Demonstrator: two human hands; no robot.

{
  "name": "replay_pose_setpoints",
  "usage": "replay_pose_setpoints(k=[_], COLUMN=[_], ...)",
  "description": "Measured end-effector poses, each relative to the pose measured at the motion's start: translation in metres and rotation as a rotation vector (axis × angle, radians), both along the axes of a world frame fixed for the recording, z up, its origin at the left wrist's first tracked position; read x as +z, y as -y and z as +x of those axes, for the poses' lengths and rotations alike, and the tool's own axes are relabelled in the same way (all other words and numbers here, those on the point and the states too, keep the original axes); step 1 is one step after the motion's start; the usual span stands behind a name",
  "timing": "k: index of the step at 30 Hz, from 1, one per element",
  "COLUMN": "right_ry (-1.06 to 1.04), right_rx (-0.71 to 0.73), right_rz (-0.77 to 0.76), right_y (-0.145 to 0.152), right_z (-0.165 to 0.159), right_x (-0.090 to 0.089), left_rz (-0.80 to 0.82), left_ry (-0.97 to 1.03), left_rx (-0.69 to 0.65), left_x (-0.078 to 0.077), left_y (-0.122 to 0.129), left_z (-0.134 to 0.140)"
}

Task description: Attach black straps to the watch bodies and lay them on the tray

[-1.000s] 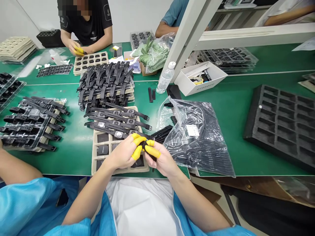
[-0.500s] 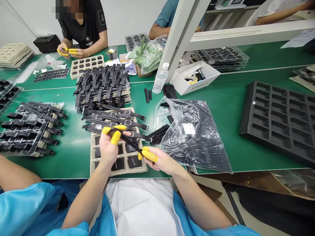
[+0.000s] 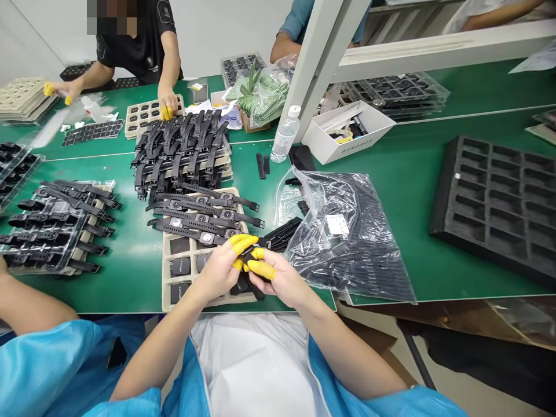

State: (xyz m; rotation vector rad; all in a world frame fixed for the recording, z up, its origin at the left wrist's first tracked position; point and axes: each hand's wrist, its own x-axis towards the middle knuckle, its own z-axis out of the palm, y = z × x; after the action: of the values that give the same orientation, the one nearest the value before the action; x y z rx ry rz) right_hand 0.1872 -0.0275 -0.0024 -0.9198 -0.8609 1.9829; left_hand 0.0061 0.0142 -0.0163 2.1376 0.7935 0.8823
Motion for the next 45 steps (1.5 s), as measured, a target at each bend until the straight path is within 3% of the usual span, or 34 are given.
replay_pose_setpoints(k=[11,14,19,22,27,31,33,35,37,40,43,45], right_ry=[-0.225,-0.206,-0.127,-0.098,-0.085,0.215,0.461,0.669,0.785,0.75,0.817,1.124], right_rx=[-0.162,-0.155,-0.11,-0.088,-0.09,-0.188,-0.138,-0.035,0.032,0.051,-0.102,-0.262], right_rz=[-0.137,-0.15,-0.157,-0.137,0.0,0.359,0.56,0.668,0.679,0.608,0.524,0.533], right_y=[0.001,0.001,-0.003,-0.004,-0.002,-0.003,-0.004,-0.005,-0.007,-0.014,-0.031,-0.047], right_z=[-0.004,-0.002,0.003,0.004,0.002,0.01,0.02,0.032,0.042,0.053,0.068,0.079], right_x=[0.001,0.001,0.002,0.0,-0.007,-0.007,-0.004,0.0,0.001,-0.004,-0.018,-0.03], left_rz=[0.055,0.053,0.209,0.221,0.144,0.172,0.209,0.247,0.295,0.338,0.273,0.16], left_ry=[-0.054,-0.07,-0.206,-0.242,-0.13,-0.169,-0.272,-0.411,-0.576,-0.8,-0.882,-0.883], left_rx=[-0.018,-0.062,-0.038,-0.051,-0.107,-0.051,0.01,0.064,0.105,0.12,0.142,0.168], left_x=[0.006,0.011,0.012,0.013,0.019,0.026,0.032,0.041,0.054,0.074,0.087,0.088], left_y=[0.002,0.003,0.0,-0.003,-0.003,-0.003,-0.004,-0.007,-0.009,-0.012,-0.021,-0.032], left_z=[-0.001,-0.003,-0.002,-0.002,-0.003,-0.011,-0.019,-0.031,-0.043,-0.062,-0.089,-0.111])
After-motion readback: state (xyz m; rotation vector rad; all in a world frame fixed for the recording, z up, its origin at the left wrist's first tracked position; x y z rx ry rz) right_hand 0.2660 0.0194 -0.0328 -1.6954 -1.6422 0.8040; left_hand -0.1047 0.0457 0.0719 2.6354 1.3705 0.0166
